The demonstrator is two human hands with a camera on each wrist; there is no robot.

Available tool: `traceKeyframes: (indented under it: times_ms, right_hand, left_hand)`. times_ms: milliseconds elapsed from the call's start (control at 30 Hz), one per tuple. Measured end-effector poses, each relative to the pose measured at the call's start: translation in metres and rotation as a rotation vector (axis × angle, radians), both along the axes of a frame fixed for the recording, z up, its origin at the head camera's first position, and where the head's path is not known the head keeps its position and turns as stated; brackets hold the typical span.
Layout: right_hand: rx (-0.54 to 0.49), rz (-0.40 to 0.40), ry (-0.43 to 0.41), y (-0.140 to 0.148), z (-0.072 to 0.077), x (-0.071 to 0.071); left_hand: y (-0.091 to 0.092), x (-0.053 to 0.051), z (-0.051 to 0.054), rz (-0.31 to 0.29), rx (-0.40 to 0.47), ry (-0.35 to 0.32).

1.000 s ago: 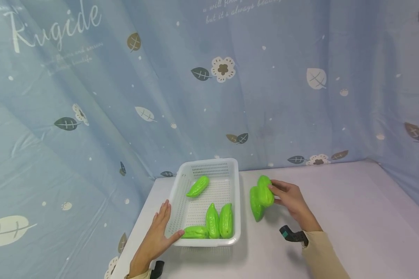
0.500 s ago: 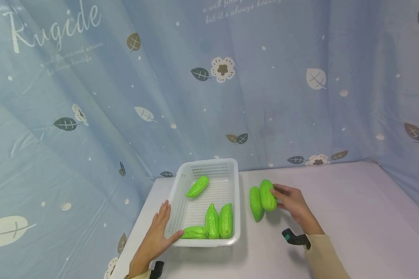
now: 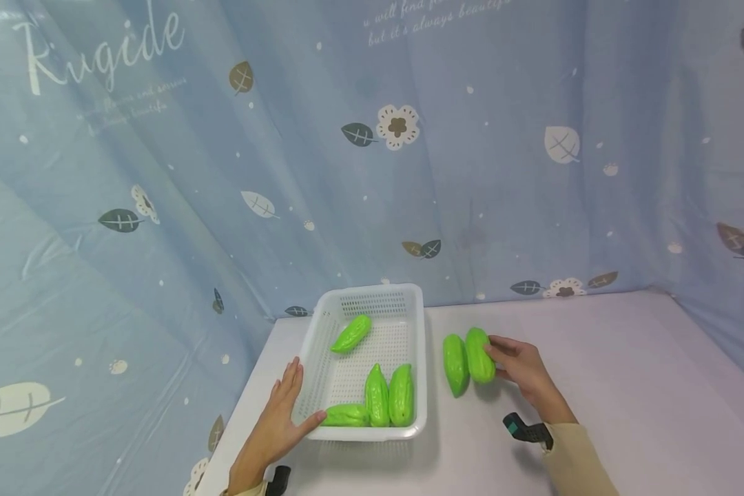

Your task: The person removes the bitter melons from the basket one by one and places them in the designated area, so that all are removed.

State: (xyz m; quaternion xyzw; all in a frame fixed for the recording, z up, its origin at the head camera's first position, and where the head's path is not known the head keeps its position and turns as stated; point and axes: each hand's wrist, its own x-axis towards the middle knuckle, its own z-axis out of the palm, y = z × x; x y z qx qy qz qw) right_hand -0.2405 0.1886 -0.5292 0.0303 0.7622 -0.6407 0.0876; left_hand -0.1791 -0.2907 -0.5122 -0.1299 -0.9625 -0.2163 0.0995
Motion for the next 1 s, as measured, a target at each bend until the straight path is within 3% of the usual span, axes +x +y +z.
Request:
traceKeyframes:
  times_ms: [1000]
  right_hand:
    - [0.043, 0.004, -0.022, 0.002, -0.017, -0.002]
  left_hand:
    - [0.001, 0.001, 0.001, 0.031, 0.035, -0.044]
